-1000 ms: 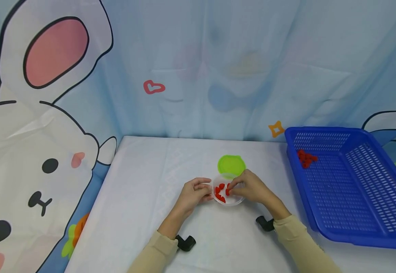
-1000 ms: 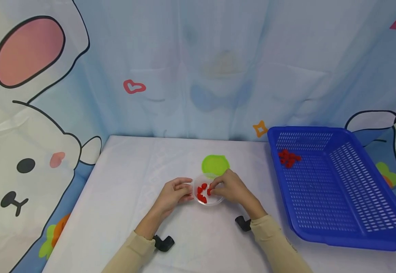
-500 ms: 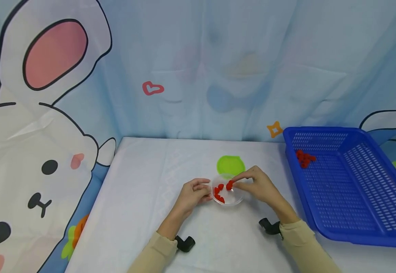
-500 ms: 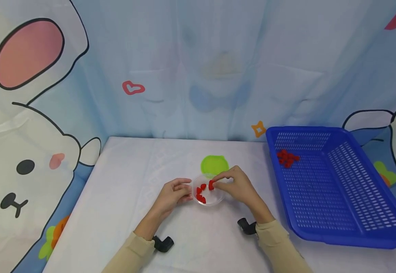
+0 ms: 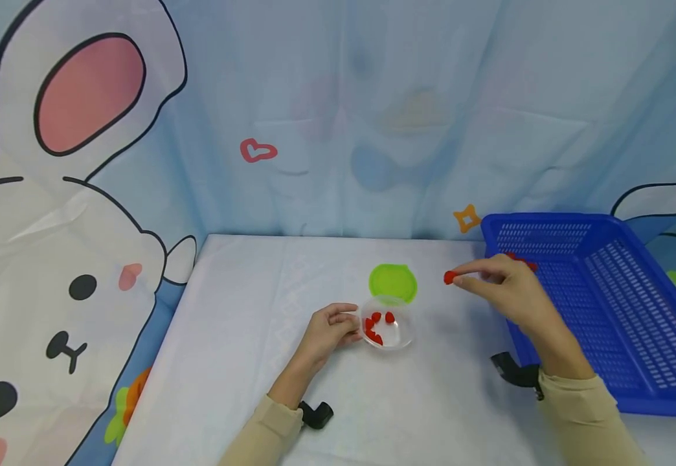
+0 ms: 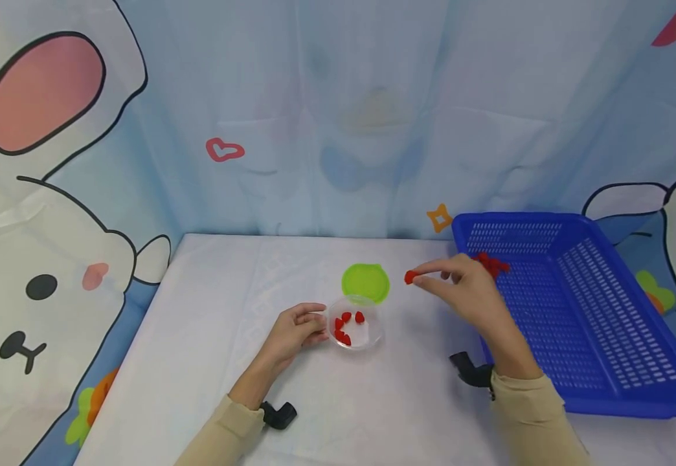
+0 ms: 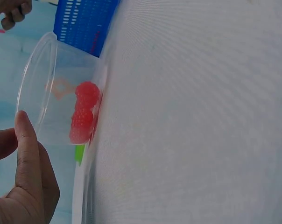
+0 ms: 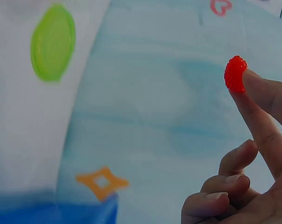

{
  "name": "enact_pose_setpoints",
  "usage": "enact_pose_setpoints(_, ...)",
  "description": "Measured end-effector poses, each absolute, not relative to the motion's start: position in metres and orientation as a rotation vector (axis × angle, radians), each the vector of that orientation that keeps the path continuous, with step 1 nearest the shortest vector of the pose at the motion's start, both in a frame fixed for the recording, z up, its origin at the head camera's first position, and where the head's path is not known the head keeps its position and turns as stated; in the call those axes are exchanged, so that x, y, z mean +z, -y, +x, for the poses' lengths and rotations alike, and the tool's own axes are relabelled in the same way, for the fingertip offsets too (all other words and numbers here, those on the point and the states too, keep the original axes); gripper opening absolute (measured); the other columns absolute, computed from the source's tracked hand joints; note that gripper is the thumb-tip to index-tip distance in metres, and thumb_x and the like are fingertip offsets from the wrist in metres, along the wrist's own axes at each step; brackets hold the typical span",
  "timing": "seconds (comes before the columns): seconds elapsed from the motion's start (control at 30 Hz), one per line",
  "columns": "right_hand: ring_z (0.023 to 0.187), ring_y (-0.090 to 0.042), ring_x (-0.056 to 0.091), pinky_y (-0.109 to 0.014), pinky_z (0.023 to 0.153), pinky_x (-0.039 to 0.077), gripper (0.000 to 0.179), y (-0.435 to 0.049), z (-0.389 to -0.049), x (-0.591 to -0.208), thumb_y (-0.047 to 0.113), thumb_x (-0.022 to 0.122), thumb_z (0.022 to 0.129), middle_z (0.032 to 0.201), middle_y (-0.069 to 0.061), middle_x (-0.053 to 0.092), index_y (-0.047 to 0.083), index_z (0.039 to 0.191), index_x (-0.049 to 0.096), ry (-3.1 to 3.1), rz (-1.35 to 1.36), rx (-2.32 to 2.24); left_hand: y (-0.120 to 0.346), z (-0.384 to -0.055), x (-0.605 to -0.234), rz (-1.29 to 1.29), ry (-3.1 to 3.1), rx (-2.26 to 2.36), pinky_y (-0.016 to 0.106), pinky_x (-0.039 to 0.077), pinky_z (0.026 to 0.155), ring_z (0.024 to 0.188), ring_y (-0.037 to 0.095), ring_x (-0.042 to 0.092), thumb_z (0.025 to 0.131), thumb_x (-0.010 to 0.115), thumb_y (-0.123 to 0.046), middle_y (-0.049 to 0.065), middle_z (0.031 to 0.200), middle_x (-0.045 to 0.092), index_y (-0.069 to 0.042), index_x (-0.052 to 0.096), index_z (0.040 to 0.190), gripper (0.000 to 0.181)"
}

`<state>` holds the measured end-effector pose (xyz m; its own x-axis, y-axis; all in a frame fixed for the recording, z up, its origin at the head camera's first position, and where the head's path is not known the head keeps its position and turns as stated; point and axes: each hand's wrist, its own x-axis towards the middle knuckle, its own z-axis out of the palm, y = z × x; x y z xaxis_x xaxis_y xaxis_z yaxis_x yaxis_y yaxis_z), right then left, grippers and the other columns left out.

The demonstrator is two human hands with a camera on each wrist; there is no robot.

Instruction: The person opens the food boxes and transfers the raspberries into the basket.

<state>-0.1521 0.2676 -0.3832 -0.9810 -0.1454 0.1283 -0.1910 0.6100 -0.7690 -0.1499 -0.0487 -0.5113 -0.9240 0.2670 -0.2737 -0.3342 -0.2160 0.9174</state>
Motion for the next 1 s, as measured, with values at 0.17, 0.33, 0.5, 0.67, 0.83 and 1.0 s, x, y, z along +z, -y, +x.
enact_pose_setpoints(0.17, 0.076, -0.023, 0.043, -0.035, 0.06, 0.035, 0.046, -0.318, -0.165, -0.36, 0.047, 0.068, 0.094, 0.086, -0.008, 0.054, 0.011, 0.123, 0.071, 2.883, 0.029, 1.279, 0.048, -0.15, -0.511, -0.084, -1.668, 2.19, 0.033, 0.061, 0.078, 0.079, 0.018, 0.069, 0.094, 0.067, 0.0, 0.011, 0.096, 0.066, 0.004, 0.061, 0.125, 0.032)
enact_pose_setpoints(0.33, 0.118, -0.033, 0.043, -0.056, 0.088, 0.043, 0.062, -0.369, -0.19, -0.372, 0.056, 0.067, 0.09, 0.132, -0.008, 0.051, 0.01, 0.131, 0.066, 2.881, -0.13, 1.281, 0.049, -0.151, -0.511, -0.086, -1.675, 2.185, 0.033, 0.061, 0.078, 0.078, 0.018, 0.069, 0.094, 0.067, 0.0, 0.012, 0.096, 0.066, 0.004, 0.062, 0.125, 0.032)
enact_pose_setpoints(0.5, 0.137, -0.049, 0.029, -0.076, 0.102, 0.028, 0.074, -0.412, -0.213, -0.409, 0.061, 0.065, 0.09, 0.15, -0.022, 0.039, 0.003, 0.136, 0.06, 2.861, -0.292, 1.366, 0.049, -0.152, -0.512, -0.084, -1.675, 2.185, 0.033, 0.061, 0.078, 0.077, 0.018, 0.069, 0.094, 0.067, 0.0, 0.012, 0.096, 0.066, 0.004, 0.062, 0.125, 0.031)
enact_pose_setpoints(0.67, 0.138, -0.057, 0.021, -0.077, 0.105, 0.023, 0.079, -0.442, -0.23, -0.45, 0.057, 0.058, 0.096, 0.15, -0.036, 0.032, -0.01, 0.137, 0.051, 2.9, -0.442, 1.342, 0.05, -0.152, -0.511, -0.094, -1.671, 2.189, 0.033, 0.061, 0.078, 0.077, 0.018, 0.069, 0.094, 0.067, 0.001, 0.011, 0.096, 0.066, 0.003, 0.062, 0.124, 0.031)
enact_pose_setpoints(0.83, 0.138, -0.059, 0.02, -0.075, 0.108, 0.021, 0.076, -0.459, -0.235, -0.475, 0.049, 0.057, 0.098, 0.147, -0.039, 0.033, -0.015, 0.137, 0.048, 2.928, -0.566, 1.351, 0.049, -0.152, -0.512, -0.081, -1.675, 2.185, 0.033, 0.061, 0.078, 0.077, 0.018, 0.069, 0.094, 0.067, 0.0, 0.012, 0.096, 0.065, 0.004, 0.062, 0.125, 0.031)
enact_pose_setpoints(1.0, 0.135, -0.061, 0.022, -0.076, 0.105, 0.024, 0.073, -0.463, -0.236, -0.486, 0.047, 0.056, 0.1, 0.148, -0.04, 0.03, -0.015, 0.138, 0.046, 2.995, -0.62, 1.325, 0.048, -0.152, -0.512, -0.083, -1.679, 2.186, 0.033, 0.061, 0.078, 0.077, 0.018, 0.069, 0.094, 0.067, 0.0, 0.011, 0.096, 0.065, 0.005, 0.061, 0.125, 0.031)
